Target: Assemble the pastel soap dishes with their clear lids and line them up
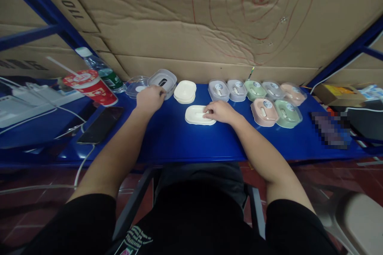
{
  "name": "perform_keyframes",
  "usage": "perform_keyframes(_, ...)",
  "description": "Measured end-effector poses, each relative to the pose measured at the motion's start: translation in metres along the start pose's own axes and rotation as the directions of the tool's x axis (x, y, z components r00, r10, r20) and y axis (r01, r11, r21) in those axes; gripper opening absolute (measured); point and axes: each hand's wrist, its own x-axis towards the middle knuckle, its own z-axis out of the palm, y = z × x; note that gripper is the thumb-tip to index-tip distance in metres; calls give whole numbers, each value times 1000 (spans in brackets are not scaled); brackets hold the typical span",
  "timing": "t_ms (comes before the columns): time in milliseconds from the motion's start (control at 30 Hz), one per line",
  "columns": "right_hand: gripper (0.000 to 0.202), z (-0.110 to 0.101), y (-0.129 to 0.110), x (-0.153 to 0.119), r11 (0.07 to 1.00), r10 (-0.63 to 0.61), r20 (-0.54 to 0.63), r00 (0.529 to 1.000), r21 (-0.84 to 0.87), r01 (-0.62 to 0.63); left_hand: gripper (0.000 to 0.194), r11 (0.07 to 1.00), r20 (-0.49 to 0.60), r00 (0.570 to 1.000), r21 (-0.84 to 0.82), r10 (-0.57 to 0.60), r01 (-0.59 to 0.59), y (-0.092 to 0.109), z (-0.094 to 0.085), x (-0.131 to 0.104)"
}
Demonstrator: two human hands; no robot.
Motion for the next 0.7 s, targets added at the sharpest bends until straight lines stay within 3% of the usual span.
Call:
perform_keyframes(433,28,-1,-4,-2,999,12,-39,999,36,-11,23,992,-183,983,-127,-29,5,6,-5,-3)
perform_keyframes(567,34,-2,-4,-2,999,-16,-107,994,31,19,18,961,-347,937,-245,34,-126,11,-5,-4)
perform_keyframes(700,61,-5,-2,-3,999,49,-299,953,22,-44,14,847,-495,859,-397,128,-355,23,-3,-8)
